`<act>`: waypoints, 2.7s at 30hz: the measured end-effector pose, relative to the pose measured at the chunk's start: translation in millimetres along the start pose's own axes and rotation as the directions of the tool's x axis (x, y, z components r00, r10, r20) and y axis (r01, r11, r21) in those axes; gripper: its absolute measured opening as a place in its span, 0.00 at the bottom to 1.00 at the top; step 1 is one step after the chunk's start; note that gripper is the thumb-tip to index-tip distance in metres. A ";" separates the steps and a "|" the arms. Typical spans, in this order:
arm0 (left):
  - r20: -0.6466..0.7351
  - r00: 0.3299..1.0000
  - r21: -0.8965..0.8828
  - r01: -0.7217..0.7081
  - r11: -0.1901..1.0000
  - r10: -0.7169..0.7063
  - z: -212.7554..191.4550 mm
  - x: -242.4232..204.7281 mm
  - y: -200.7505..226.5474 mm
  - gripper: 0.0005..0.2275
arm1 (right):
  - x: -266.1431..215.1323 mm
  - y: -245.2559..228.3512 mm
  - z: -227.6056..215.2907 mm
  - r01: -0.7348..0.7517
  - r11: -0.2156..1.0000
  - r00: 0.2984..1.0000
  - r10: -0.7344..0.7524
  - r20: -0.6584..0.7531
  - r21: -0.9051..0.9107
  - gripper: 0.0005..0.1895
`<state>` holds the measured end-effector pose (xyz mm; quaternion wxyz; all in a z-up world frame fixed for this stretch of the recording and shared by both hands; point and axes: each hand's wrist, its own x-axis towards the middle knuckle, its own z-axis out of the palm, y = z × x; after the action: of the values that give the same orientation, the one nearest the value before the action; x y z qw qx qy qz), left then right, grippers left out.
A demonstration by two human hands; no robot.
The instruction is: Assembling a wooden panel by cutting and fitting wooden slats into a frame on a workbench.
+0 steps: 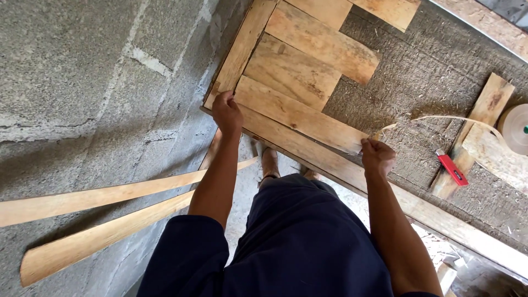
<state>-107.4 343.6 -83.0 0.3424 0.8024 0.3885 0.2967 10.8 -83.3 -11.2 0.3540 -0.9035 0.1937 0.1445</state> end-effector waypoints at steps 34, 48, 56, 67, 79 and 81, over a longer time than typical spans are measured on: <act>0.516 0.759 0.217 -0.564 0.797 0.397 -55.0 -49.5 43.5 0.25 | -3.8 19.8 9.7 0.012 0.991 0.999 -0.005 -0.054 0.131 0.11; 0.533 0.760 0.204 -0.541 0.816 0.371 -55.5 -45.7 50.1 0.25 | -5.0 12.7 11.5 -0.094 0.993 0.994 0.098 -0.054 0.078 0.10; 0.526 0.763 0.196 -0.538 0.820 0.376 -51.7 -44.8 47.2 0.25 | 1.5 25.2 10.7 -0.059 0.993 0.997 0.063 -0.044 0.099 0.10; 0.526 0.776 0.202 -0.512 0.835 0.349 -49.0 -40.7 50.6 0.25 | -0.4 17.5 7.8 -0.093 0.981 0.994 0.082 0.069 0.170 0.10; 0.508 0.752 0.114 -0.542 0.832 0.420 -11.7 -37.4 77.9 0.28 | -1.7 16.8 8.4 -0.103 0.990 0.993 0.096 0.065 0.101 0.11; 0.612 0.726 0.207 -0.530 0.822 0.314 -5.8 -35.8 87.2 0.31 | 2.1 23.1 9.6 -0.068 0.992 0.996 0.061 0.059 0.107 0.11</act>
<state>-93.8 275.4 -19.1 0.2044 0.9699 0.1243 0.0449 0.9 -92.8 -32.3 0.4034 -0.8716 0.2204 0.1702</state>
